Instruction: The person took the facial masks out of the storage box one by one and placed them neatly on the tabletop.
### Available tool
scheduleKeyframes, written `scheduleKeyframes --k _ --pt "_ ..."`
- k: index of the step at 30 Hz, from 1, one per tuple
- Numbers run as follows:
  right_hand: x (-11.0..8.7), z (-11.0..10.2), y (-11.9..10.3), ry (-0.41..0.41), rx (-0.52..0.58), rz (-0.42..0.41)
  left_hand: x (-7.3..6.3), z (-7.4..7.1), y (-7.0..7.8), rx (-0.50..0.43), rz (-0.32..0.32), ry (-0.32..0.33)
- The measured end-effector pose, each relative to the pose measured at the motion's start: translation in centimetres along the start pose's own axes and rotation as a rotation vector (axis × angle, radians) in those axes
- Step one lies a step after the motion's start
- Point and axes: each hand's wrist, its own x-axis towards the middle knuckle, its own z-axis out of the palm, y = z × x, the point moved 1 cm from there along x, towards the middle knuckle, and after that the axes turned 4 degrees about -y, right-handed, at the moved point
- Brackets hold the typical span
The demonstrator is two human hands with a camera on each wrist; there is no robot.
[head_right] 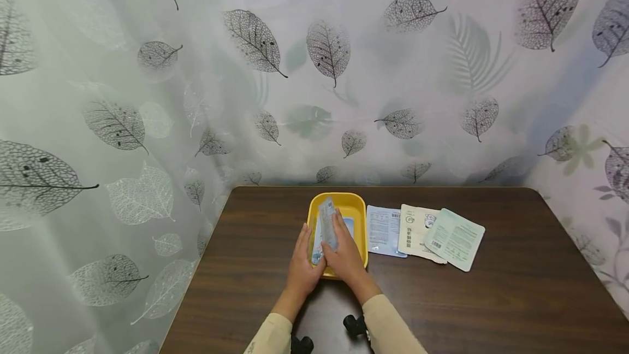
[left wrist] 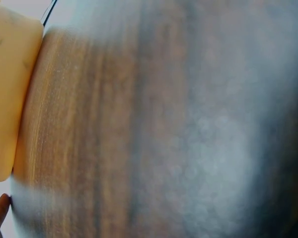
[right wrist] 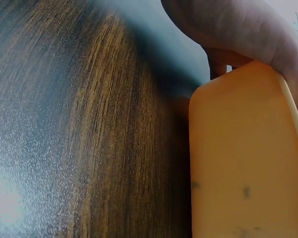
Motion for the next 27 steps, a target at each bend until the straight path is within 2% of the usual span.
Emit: scheduleKeyframes --k 9,16,22,27 --pt "-0.4 -0.7 -0.7 0.083 0.041 -0.006 -0.1 0.3 -0.4 -0.016 -0.026 -0.02" --pt "-0.6 -2.5 -1.7 0.145 0.05 -0.007 -0.2 0.3 -0.5 -0.008 -0.044 -0.037" --pt "-1.1 -4.6 -1.6 0.249 0.08 -0.009 -0.1 0.1 -0.3 -0.02 -0.06 -0.045" --pt "-1.8 -6.4 -0.1 0.412 0.162 0.036 -0.2 0.0 0.0 -0.019 -0.066 -0.05"
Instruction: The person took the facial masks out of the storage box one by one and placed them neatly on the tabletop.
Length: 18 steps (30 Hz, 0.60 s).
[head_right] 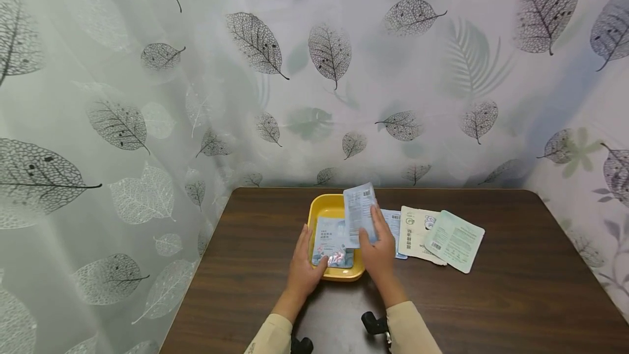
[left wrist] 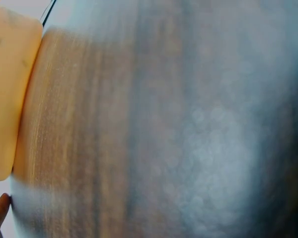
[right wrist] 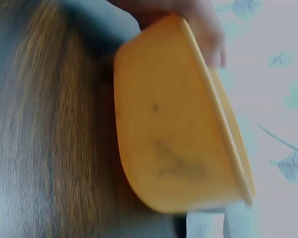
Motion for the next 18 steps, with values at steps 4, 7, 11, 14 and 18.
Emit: scheduleKeyframes --k 4,7,11,14,18 --pt "0.2 -2.0 1.1 0.169 0.094 0.083 -0.1 0.0 0.0 -0.004 -0.003 -0.004" --pt "0.6 -3.5 2.0 0.272 0.193 0.166 -0.1 0.1 -0.1 -0.002 0.001 -0.004" --pt "1.1 -5.5 3.7 0.369 0.305 0.294 -0.1 0.2 -0.1 0.0 0.001 -0.004" --pt "0.8 -6.4 5.0 0.411 0.345 0.39 -0.1 0.1 -0.1 -0.002 0.006 0.001" --pt "-0.3 -6.5 6.3 0.385 0.274 0.471 0.1 0.1 -0.2 0.003 0.036 0.03"
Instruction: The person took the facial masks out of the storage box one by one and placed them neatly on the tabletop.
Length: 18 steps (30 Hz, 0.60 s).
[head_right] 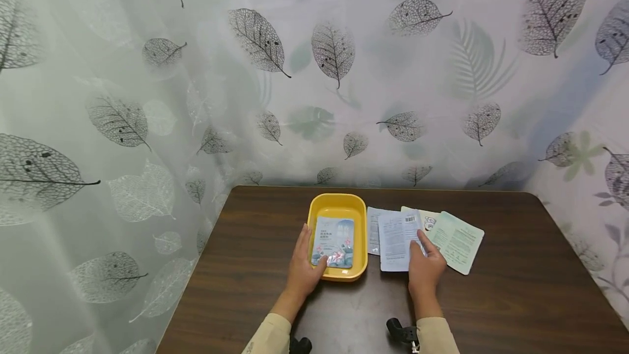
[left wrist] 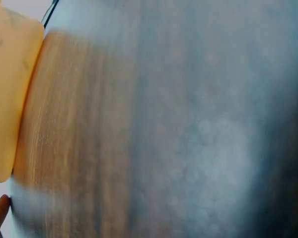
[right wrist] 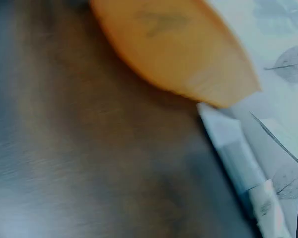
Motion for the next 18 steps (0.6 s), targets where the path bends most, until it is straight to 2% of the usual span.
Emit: scheduleKeyframes --k 3,7,13,18 --pt "-0.6 -0.1 1.1 -0.047 -0.129 -0.001 0.1 -0.1 0.1 0.007 0.007 0.011" --pt "-1.3 -0.2 2.6 -0.115 -0.282 -0.044 0.0 0.0 0.2 0.006 -0.015 -0.015" --pt "-1.9 -0.8 4.0 -0.137 -0.548 -0.214 -0.1 0.1 0.2 0.003 -0.021 -0.022" --pt "-2.1 -1.2 4.6 -0.171 -0.653 -0.333 -0.1 0.0 0.1 0.015 -0.024 -0.018"
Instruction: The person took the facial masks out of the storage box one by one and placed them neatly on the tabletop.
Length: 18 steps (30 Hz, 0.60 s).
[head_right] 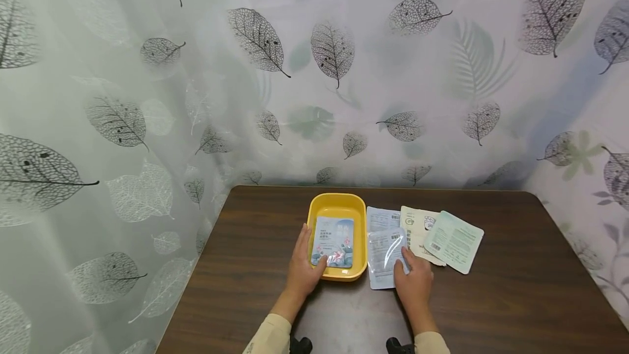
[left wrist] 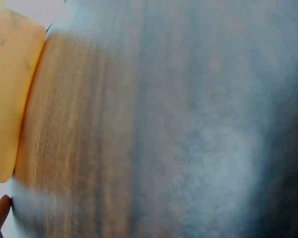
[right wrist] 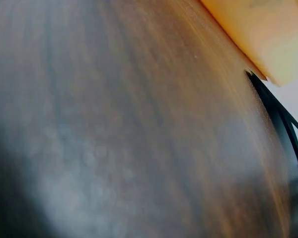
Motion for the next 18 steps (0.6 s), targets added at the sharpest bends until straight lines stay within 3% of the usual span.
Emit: scheduleKeyframes --k 8,14,18 --pt "-0.52 0.13 0.65 -0.063 -0.146 -0.142 -0.1 -0.09 0.04 -0.02 -0.023 -0.023" --pt "-0.93 0.07 0.59 -0.183 -0.359 -0.163 -0.11 0.04 -0.18 -0.02 -0.04 -0.034" --pt "-0.78 0.2 0.51 -0.225 -0.412 -0.144 -0.06 0.06 -0.24 -0.028 -0.048 -0.036"
